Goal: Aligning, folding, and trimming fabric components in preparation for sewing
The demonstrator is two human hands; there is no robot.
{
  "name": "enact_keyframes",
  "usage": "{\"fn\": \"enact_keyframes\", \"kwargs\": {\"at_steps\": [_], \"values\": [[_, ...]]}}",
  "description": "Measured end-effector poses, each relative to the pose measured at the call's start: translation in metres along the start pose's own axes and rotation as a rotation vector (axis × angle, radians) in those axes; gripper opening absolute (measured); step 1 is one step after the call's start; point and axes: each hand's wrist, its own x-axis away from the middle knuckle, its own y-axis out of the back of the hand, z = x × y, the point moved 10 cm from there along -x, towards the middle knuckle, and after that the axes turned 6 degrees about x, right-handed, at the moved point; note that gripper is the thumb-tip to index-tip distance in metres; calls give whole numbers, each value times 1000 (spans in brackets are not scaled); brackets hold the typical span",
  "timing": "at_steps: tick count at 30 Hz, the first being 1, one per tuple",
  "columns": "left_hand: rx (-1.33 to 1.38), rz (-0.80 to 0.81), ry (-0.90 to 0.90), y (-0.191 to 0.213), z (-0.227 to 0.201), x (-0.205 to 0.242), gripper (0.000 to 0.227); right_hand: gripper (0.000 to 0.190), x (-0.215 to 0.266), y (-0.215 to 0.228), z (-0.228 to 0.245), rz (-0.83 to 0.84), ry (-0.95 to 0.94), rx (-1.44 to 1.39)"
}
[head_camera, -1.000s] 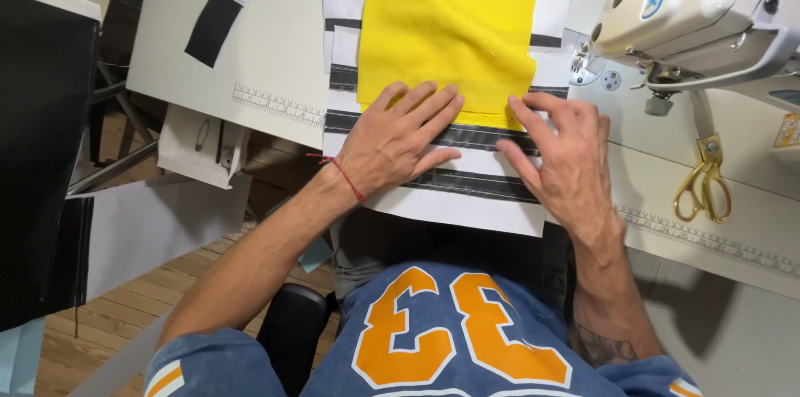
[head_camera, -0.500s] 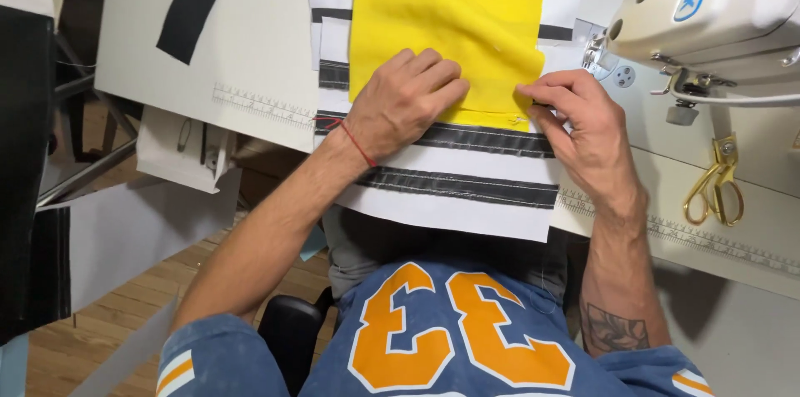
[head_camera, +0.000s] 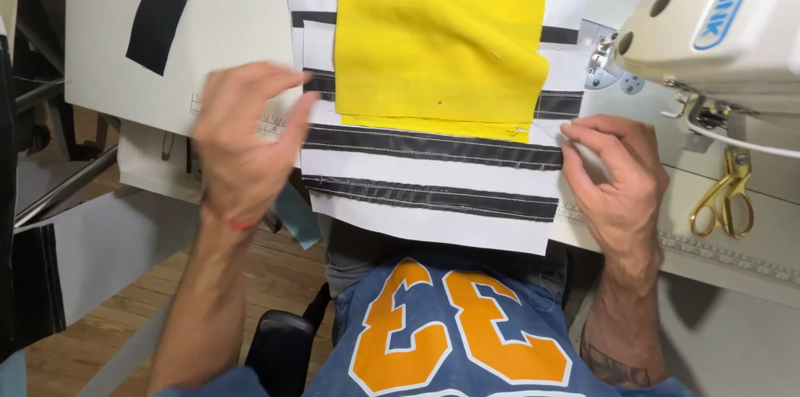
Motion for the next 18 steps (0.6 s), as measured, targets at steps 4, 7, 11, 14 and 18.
{"fn": "enact_keyframes", "kwargs": {"at_steps": [4,7,11,14,18], "values": [[-150,41,160,14,29,48,32,18,-10,2,30,25,18,6],[-269,175,260,-7,39,66,69,18,-16,-9,47,52,53,43],[-342,137,209,-23,32,62,85,25,-59,-39,110,203,238,-59],[-309,133,229,-29,30,58,85,27,-98,-80,145,386,331,-157],[-265,78,230,-27,31,57,85,42,-148,-147,170,568,532,12]]}}
